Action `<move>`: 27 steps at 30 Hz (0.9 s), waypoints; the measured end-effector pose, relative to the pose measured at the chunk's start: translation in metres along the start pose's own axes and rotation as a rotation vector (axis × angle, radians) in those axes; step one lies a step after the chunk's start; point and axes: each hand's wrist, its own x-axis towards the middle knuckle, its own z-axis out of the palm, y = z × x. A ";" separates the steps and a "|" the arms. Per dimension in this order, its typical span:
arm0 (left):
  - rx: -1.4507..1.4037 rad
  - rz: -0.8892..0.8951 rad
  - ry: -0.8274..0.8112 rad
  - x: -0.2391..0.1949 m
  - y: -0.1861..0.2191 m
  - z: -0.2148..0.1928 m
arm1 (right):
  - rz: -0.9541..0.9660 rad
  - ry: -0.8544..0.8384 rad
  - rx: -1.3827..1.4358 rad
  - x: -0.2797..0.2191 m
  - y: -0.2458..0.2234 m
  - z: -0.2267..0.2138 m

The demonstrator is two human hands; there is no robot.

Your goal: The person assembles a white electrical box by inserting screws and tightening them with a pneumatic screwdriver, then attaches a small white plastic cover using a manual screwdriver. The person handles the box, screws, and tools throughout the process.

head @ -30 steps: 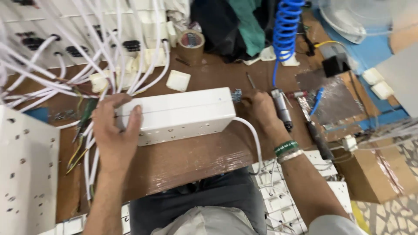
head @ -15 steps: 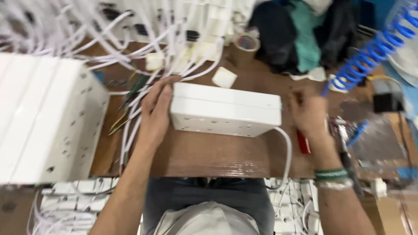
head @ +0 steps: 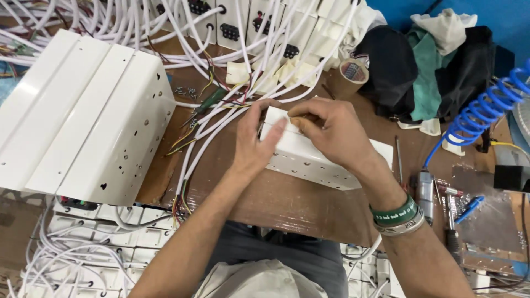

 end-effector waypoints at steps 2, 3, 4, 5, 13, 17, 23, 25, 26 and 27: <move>-0.067 -0.032 -0.010 0.003 0.009 -0.002 | -0.014 -0.023 -0.047 0.001 0.002 0.001; -0.127 -0.057 -0.023 0.004 0.013 -0.003 | -0.035 -0.039 -0.089 0.002 0.003 0.002; -0.130 -0.064 -0.016 0.006 0.016 -0.003 | -0.033 -0.048 -0.090 0.002 0.003 0.003; -0.129 -0.068 -0.034 0.007 0.019 -0.004 | -0.023 -0.040 -0.089 0.001 0.003 0.004; 0.012 0.013 0.053 0.013 0.034 -0.003 | -0.033 -0.068 -0.059 0.001 0.004 0.003; -0.008 0.038 0.095 0.015 0.038 -0.002 | -0.011 -0.079 -0.037 0.004 0.001 0.002; -0.003 0.032 0.108 0.014 0.039 0.000 | -0.011 -0.103 -0.044 0.007 -0.006 0.002; -0.009 0.026 0.107 0.014 0.039 0.000 | -0.024 -0.106 -0.054 0.008 -0.006 0.003; -0.011 0.041 0.107 0.014 0.039 -0.001 | -0.029 -0.109 -0.055 0.008 -0.006 0.004; -0.013 0.057 0.109 0.014 0.040 -0.001 | -0.035 -0.113 -0.057 0.009 -0.006 0.005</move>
